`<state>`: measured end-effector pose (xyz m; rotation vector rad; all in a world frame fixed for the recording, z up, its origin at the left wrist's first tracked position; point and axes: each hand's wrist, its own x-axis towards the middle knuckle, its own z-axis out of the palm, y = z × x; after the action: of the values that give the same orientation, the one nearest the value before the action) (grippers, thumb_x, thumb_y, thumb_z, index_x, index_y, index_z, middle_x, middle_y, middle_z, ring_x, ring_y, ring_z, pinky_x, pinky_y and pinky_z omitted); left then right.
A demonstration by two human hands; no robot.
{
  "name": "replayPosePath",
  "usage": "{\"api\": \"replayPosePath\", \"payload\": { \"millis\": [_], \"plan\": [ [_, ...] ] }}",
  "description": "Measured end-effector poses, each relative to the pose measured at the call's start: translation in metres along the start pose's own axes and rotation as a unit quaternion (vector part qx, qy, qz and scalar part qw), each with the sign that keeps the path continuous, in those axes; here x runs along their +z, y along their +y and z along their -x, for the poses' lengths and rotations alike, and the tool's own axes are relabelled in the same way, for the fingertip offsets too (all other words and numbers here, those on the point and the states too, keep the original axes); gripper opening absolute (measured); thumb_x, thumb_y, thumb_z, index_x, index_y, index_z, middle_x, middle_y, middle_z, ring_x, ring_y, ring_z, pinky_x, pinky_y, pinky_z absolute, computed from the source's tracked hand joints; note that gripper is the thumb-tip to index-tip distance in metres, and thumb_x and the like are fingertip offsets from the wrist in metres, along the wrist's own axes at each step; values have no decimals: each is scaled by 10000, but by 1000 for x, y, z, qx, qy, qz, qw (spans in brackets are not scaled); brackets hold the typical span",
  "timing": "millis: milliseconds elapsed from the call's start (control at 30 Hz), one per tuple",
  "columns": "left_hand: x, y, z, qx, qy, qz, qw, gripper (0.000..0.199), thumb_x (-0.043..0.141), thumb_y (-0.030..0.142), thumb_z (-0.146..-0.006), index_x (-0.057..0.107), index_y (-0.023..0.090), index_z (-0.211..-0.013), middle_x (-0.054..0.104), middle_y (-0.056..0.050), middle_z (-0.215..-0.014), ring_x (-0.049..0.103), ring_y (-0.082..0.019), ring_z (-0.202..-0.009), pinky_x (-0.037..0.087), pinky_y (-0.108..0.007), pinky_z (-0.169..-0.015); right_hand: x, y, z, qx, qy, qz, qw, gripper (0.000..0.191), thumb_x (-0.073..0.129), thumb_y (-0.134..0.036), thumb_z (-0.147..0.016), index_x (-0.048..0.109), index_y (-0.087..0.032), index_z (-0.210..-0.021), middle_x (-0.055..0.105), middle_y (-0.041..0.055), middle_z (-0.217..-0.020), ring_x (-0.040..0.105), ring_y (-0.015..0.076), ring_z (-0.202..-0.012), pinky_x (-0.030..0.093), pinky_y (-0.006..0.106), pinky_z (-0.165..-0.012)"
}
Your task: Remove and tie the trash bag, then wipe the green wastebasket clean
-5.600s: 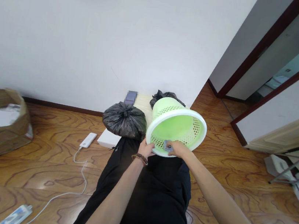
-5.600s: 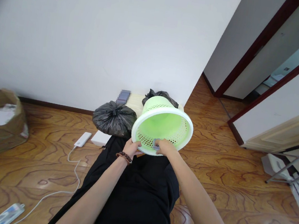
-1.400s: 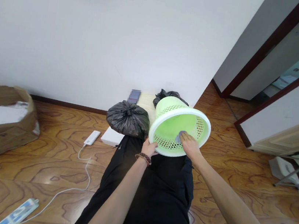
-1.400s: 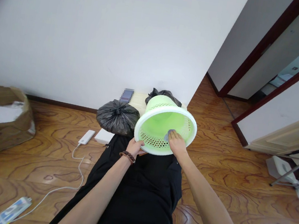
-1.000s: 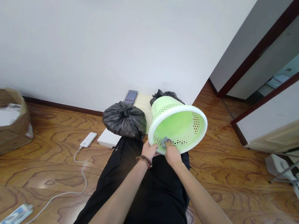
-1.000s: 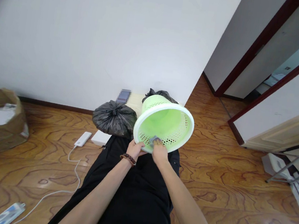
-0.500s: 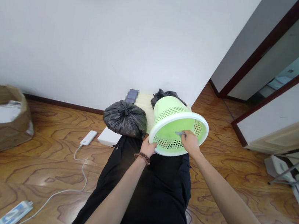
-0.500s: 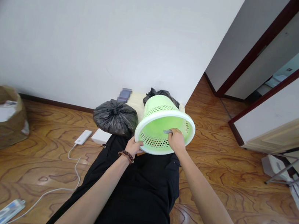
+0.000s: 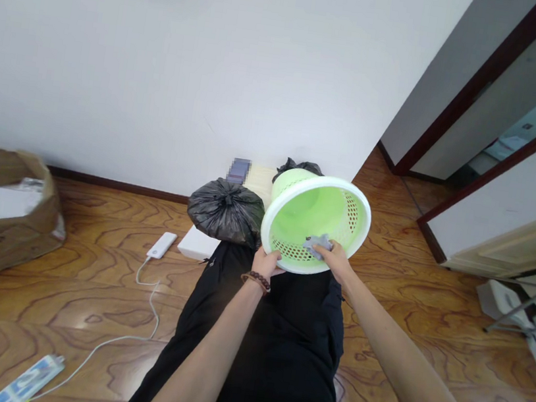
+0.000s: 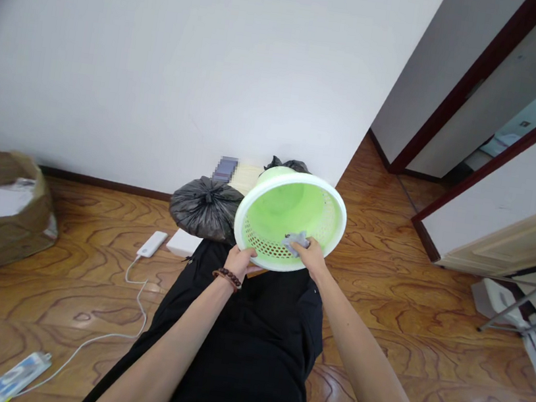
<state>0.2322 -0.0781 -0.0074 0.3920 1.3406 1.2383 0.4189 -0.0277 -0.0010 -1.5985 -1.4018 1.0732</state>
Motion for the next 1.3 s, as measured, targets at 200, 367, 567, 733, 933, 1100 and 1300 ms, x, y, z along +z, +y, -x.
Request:
{"api": "replayPosePath", "payload": {
  "millis": [200,367,567,733,933,1100,1300],
  "plan": [
    [1,0,1,2,2,-14,1000,364,576,28,-596,568,130,-945,659,-98,-880,654,-208,-758,558,-364,-660,-20,-11,2,-196,36,356,913,193,418,-160,-765,507,-187,-934,609,40,-816,544,170,-744,387,273,-686],
    [1,-5,3,10,-9,-25,1000,339,576,29,-604,583,146,-922,659,-71,-848,658,-194,-715,558,-348,-637,-16,3,13,-241,-42,506,827,390,372,-92,-783,479,-139,-1155,578,129,-1144,509,199,-1062,354,305,-900],
    [0,-7,4,25,-21,-52,998,376,567,28,-599,581,159,-951,664,-77,-906,658,-198,-737,552,-340,-637,-1,27,21,-237,-103,529,808,482,357,-386,-882,482,-90,-1242,417,152,-1365,306,229,-1297,211,372,-1067],
    [4,-3,9,4,-13,-44,999,350,559,30,-597,577,150,-926,663,-76,-884,655,-192,-725,551,-342,-639,8,31,16,-211,-40,532,819,610,327,-435,-891,355,-33,-1348,283,174,-1438,198,246,-1347,178,384,-1082],
    [6,-5,12,9,-14,-38,999,363,548,29,-591,565,157,-929,661,-67,-904,656,-188,-724,552,-337,-635,27,41,8,-189,-11,551,813,503,324,-269,-893,400,-20,-1324,341,177,-1408,236,250,-1333,209,385,-1068],
    [5,-10,8,20,-24,-57,998,346,560,42,-594,578,160,-919,659,-65,-887,658,-201,-730,551,-345,-628,30,30,7,-180,-15,564,805,431,280,-93,-861,521,-33,-1213,472,202,-1305,377,259,-1259,280,373,-1019],
    [5,-14,4,21,-10,-58,998,333,590,54,-591,583,159,-908,650,-50,-834,651,-182,-699,548,-342,-635,49,4,25,-161,-143,496,841,369,250,-191,-919,556,-155,-1123,646,113,-1046,606,205,-952,423,301,-819]
  ]
}}
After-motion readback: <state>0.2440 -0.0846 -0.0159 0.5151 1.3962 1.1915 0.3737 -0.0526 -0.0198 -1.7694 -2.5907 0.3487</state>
